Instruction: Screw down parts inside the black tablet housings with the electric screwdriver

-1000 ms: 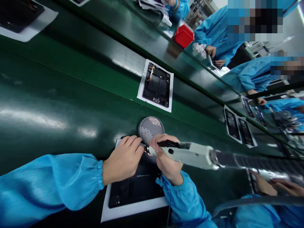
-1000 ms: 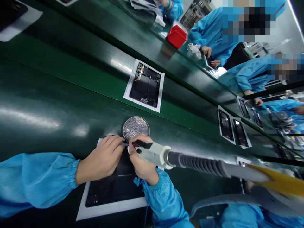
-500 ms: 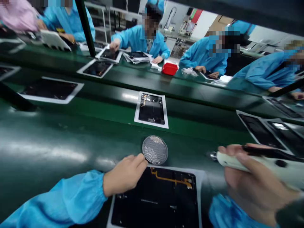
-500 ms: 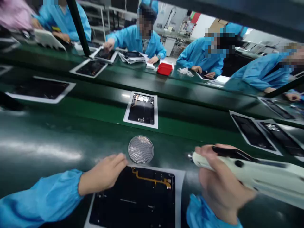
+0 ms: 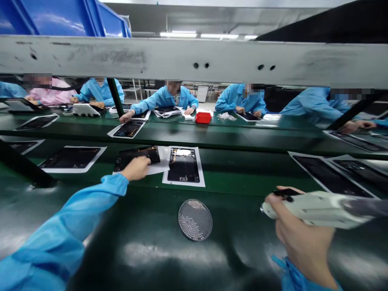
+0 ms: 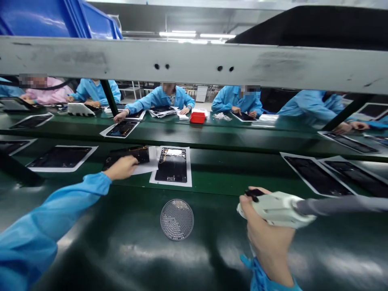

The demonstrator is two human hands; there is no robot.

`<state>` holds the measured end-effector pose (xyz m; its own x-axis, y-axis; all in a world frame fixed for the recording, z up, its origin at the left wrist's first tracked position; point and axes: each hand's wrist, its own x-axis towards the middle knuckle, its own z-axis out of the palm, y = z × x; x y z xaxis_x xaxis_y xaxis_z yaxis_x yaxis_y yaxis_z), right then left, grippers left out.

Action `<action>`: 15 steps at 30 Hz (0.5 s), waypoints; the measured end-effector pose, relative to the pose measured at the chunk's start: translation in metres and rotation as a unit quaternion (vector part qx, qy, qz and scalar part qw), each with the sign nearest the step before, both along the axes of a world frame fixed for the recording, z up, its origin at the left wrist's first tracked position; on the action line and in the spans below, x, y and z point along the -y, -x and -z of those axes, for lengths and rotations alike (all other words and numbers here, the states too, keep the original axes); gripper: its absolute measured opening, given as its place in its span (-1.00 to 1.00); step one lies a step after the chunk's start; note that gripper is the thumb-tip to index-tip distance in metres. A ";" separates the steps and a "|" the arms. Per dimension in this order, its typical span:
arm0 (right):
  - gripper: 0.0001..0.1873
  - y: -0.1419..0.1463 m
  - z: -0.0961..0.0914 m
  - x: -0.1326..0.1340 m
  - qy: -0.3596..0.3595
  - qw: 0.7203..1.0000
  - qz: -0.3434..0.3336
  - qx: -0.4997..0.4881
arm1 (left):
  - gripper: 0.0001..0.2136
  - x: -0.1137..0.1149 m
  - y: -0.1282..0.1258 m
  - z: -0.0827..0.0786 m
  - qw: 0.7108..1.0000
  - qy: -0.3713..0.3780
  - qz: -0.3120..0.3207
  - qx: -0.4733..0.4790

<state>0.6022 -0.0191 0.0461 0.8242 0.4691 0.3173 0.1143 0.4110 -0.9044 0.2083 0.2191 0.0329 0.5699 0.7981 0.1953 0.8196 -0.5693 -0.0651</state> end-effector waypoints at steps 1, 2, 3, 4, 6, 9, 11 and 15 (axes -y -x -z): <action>-0.57 -0.002 0.004 -0.003 0.027 0.999 -0.006 0.019 | -0.79 0.005 -0.011 0.015 0.999 0.036 0.013 -0.008; -0.54 -0.005 0.007 -0.006 0.053 0.997 -0.021 0.042 | -0.79 0.009 -0.021 0.029 0.997 0.070 0.023 -0.012; -0.50 -0.008 0.011 -0.008 0.072 0.994 -0.040 0.066 | -0.79 0.012 -0.029 0.040 0.994 0.101 0.029 -0.012; -0.47 -0.011 0.015 -0.010 0.084 0.990 -0.061 0.091 | -0.79 0.014 -0.036 0.050 0.991 0.127 0.029 -0.007; -0.43 -0.016 0.021 -0.013 0.101 0.982 -0.092 0.133 | -0.78 0.014 -0.044 0.061 0.985 0.169 0.016 0.017; -0.48 -0.022 0.027 -0.016 0.111 0.976 -0.092 0.166 | -0.75 0.011 -0.046 0.068 0.973 0.214 -0.028 0.087; -0.52 -0.023 0.028 -0.016 0.117 0.977 -0.070 0.165 | -0.72 0.011 -0.047 0.069 0.957 0.238 -0.062 0.154; -0.57 -0.024 0.024 -0.016 0.111 0.983 -0.043 0.137 | -0.69 0.016 -0.061 0.065 0.895 0.281 -0.131 0.319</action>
<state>0.6266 -0.0027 0.0222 0.6765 0.6158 0.4040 0.3403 0.2251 -0.9130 0.2694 0.2032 -0.0317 0.2640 0.9626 -0.0610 0.6983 -0.1471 0.7005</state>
